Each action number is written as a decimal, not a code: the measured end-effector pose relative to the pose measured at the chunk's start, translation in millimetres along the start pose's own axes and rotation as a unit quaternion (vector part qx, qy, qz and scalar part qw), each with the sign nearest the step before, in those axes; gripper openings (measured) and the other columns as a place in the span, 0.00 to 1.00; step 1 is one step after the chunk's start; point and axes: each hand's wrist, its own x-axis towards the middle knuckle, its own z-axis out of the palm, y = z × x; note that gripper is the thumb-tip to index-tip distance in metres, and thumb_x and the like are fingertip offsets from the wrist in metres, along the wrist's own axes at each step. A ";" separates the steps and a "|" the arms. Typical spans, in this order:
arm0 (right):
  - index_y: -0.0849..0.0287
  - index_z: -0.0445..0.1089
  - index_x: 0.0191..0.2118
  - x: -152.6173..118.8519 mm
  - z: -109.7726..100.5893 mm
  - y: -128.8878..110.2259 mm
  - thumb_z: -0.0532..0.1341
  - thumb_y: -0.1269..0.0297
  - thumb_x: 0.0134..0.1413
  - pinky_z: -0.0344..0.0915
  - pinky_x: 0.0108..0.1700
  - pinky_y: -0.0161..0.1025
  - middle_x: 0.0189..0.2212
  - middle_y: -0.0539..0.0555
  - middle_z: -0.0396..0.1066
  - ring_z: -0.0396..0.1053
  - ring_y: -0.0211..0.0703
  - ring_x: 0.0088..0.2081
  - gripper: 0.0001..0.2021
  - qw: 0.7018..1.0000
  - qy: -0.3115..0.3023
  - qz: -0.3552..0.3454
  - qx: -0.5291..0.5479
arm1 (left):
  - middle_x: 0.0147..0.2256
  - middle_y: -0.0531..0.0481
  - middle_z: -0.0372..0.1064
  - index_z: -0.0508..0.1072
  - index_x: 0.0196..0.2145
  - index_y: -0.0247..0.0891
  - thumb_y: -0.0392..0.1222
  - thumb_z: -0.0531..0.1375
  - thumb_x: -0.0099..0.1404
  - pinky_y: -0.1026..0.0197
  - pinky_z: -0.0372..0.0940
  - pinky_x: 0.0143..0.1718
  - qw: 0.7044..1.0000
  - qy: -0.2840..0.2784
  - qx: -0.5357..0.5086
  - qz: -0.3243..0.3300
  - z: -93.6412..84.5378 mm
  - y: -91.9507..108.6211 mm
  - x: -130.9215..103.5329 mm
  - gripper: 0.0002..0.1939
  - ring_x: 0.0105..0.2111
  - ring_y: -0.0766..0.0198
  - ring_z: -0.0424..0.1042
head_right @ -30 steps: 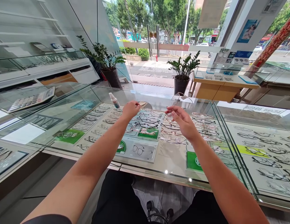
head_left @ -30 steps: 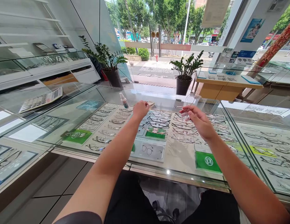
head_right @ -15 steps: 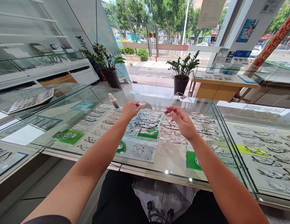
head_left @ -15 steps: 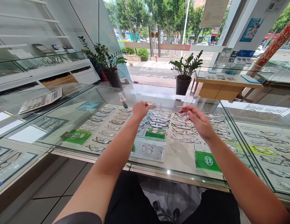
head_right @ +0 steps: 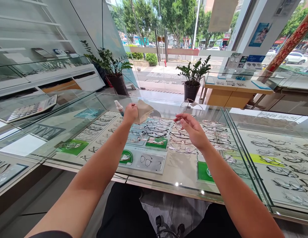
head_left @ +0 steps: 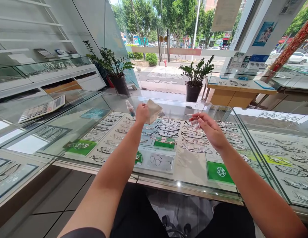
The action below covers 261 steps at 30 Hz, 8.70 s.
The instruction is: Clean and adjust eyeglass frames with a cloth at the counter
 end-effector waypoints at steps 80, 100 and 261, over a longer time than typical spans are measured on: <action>0.51 0.77 0.51 -10.9 20.4 -20.8 0.58 0.55 0.76 0.69 0.58 0.49 0.49 0.55 0.77 0.73 0.48 0.53 0.11 0.995 -0.090 0.007 0.051 | 0.51 0.43 0.84 0.73 0.44 0.43 0.46 0.60 0.78 0.45 0.76 0.55 0.863 -0.123 -0.268 0.410 -12.6 116.0 -172.5 0.06 0.53 0.54 0.82; 0.51 0.72 0.52 -25.5 35.1 -33.3 0.56 0.53 0.77 0.67 0.55 0.49 0.50 0.56 0.77 0.71 0.49 0.49 0.12 0.989 -0.117 -0.001 -0.088 | 0.32 0.51 0.72 0.75 0.37 0.38 0.61 0.72 0.64 0.62 0.64 0.31 0.868 -0.301 -0.369 0.144 -20.6 124.4 -166.4 0.23 0.30 0.65 0.70; 0.53 0.82 0.32 -10.7 20.1 -27.2 0.66 0.53 0.65 0.65 0.52 0.48 0.35 0.55 0.77 0.69 0.49 0.43 0.13 0.981 -0.041 0.096 0.162 | 0.35 0.46 0.79 0.81 0.44 0.36 0.53 0.72 0.68 0.63 0.72 0.38 0.727 -0.471 -0.478 0.143 -21.6 119.8 -161.5 0.17 0.34 0.63 0.77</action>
